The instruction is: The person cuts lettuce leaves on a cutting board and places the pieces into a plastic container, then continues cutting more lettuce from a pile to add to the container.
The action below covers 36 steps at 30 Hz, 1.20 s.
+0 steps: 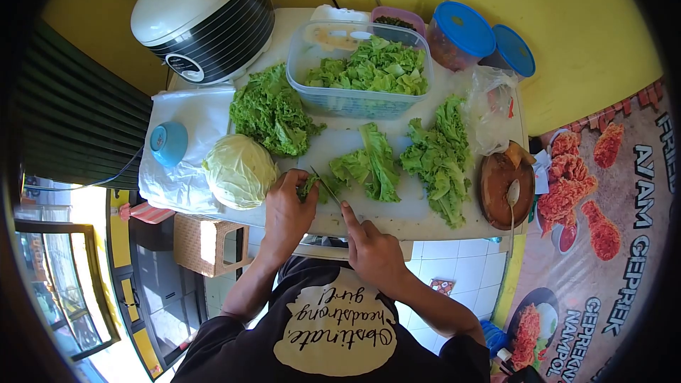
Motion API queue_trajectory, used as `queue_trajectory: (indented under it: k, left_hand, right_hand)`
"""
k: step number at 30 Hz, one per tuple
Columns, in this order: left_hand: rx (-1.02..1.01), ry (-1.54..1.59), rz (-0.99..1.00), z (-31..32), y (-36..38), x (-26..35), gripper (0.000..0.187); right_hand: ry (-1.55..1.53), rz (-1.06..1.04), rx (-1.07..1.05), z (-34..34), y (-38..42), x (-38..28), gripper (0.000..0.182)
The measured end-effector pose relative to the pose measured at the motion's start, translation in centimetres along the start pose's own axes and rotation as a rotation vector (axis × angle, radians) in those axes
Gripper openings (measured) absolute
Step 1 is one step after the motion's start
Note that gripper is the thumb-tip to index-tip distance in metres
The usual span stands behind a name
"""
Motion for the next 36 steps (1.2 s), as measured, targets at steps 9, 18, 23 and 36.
queue_trajectory:
  k: [9,18,23,36]
  left_hand:
    - [-0.013,-0.007,0.0,0.0,0.0,-0.2,0.019]
    - [0.006,-0.017,0.069,-0.1,-0.1,-0.2,0.02]
    - [-0.153,0.221,-0.137,0.1,-0.7,0.8,0.022]
    - [-0.197,0.451,-0.152,-0.3,0.5,1.0,0.023]
  right_hand:
    - [0.021,-0.003,-0.026,-1.5,2.0,0.2,0.066]
    - [0.084,0.05,0.0,-2.1,0.5,1.6,0.066]
    - [0.019,0.045,0.052,-2.9,0.4,1.1,0.065]
    - [-0.78,0.34,0.119,-2.2,-5.7,1.5,0.047]
Point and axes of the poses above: each hand's wrist, its own y-axis away from the middle knuckle, its own z-axis out of the palm, x = y × z, the point moved 4 cm from there along -y, towards the middle knuckle, and after that the axes turned 2 degrees about -y, right-handed, at the moved point
